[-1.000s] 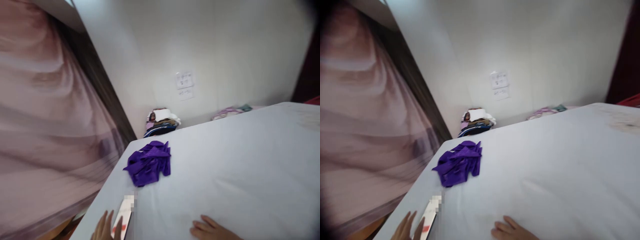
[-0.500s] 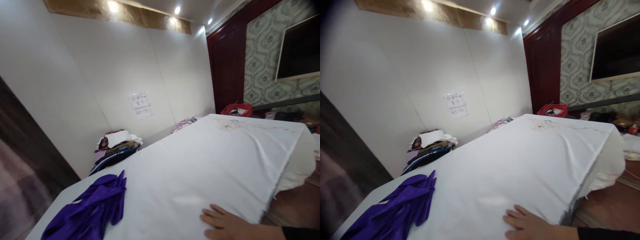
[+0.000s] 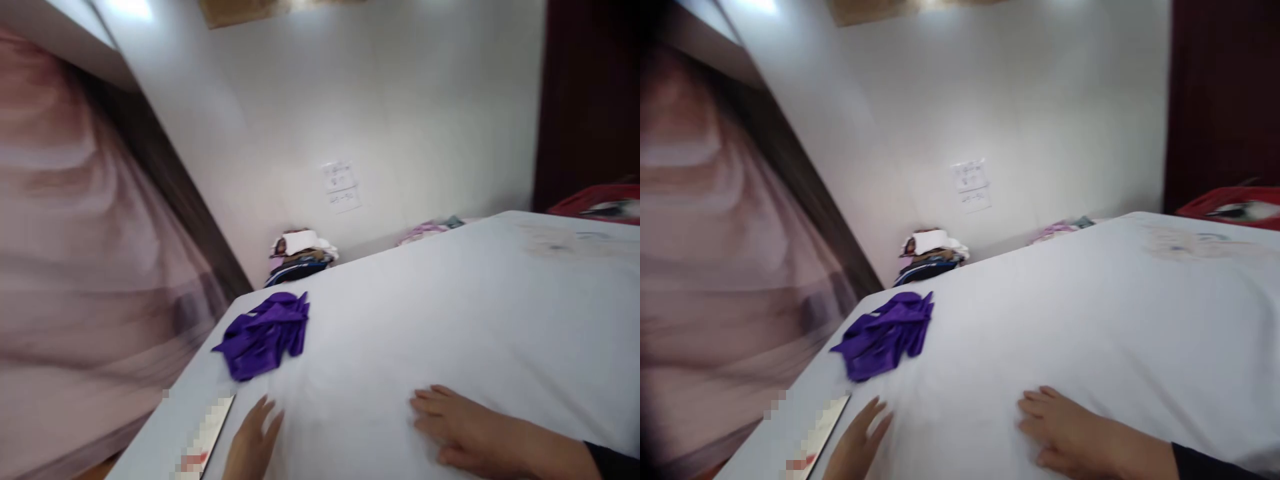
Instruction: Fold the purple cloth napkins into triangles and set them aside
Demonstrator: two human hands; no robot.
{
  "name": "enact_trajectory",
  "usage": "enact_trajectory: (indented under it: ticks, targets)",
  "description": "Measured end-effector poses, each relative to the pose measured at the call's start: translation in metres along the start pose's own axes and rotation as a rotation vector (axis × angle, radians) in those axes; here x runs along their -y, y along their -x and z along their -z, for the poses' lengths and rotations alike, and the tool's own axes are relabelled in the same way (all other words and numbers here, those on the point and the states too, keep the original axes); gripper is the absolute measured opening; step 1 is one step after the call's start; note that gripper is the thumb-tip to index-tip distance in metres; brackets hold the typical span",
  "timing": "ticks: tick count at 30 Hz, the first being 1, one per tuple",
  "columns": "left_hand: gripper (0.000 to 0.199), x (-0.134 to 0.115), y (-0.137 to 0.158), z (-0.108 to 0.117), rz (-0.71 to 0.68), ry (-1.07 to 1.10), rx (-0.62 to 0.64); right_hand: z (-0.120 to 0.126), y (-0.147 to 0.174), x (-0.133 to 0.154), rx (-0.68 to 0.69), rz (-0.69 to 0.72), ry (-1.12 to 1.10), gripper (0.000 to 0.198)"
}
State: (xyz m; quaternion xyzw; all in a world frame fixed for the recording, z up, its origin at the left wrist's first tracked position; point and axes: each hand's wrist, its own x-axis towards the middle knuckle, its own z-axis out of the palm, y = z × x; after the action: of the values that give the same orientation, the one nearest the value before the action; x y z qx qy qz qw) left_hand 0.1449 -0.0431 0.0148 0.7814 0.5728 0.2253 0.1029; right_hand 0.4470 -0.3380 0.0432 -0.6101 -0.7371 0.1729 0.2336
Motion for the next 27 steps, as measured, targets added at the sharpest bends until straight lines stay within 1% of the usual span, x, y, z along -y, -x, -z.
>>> enact_trajectory:
  ticks: [1, 2, 3, 6, 9, 12, 14, 17, 19, 21, 24, 27]
  targets:
    - [0.019, -0.003, -0.01, 0.003, -0.061, 0.017, 0.091, 0.0, -0.013, -0.002, 0.057, 0.043, -0.035, 0.043]
    - [0.021, -0.008, -0.021, 0.005, -0.081, 0.028, 0.113, -0.001, -0.027, -0.004, 0.1, 0.081, -0.063, 0.044]
    - [0.023, -0.013, -0.033, 0.005, -0.085, 0.037, 0.11, -0.005, -0.041, -0.005, 0.097, 0.107, -0.081, 0.044]
    - [0.022, -0.033, -0.069, -0.002, -0.033, 0.027, 0.05, -0.026, -0.076, -0.015, 0.03, 0.173, -0.132, 0.042]
    - [0.021, -0.05, -0.099, -0.014, -0.008, -0.022, -0.029, -0.056, -0.095, -0.036, -0.095, 0.181, -0.16, 0.04]
    - [0.024, -0.066, -0.119, -0.023, -0.08, -0.088, -0.093, -0.08, -0.099, -0.061, -0.132, 0.172, -0.175, 0.039]
    - [0.025, -0.077, -0.13, -0.029, -0.161, -0.137, -0.111, -0.087, -0.097, -0.071, -0.137, 0.161, -0.195, 0.038]
    - [0.033, -0.088, -0.144, -0.041, -0.257, -0.203, -0.101, -0.088, -0.096, -0.074, -0.161, 0.148, -0.241, 0.036]
    - [0.04, -0.091, -0.153, -0.05, -0.282, -0.234, -0.085, -0.085, -0.097, -0.07, -0.152, 0.145, -0.268, 0.033]
    - [0.04, -0.092, -0.163, -0.055, -0.284, -0.248, -0.075, -0.083, -0.1, -0.067, -0.134, 0.134, -0.275, 0.031]
    - [0.032, -0.099, -0.173, -0.053, -0.288, -0.226, -0.079, -0.086, -0.101, -0.066, -0.103, 0.124, -0.247, 0.03]
    - [0.027, -0.118, -0.171, -0.044, -0.33, -0.155, -0.1, -0.092, -0.1, -0.071, -0.13, 0.076, -0.256, 0.033]
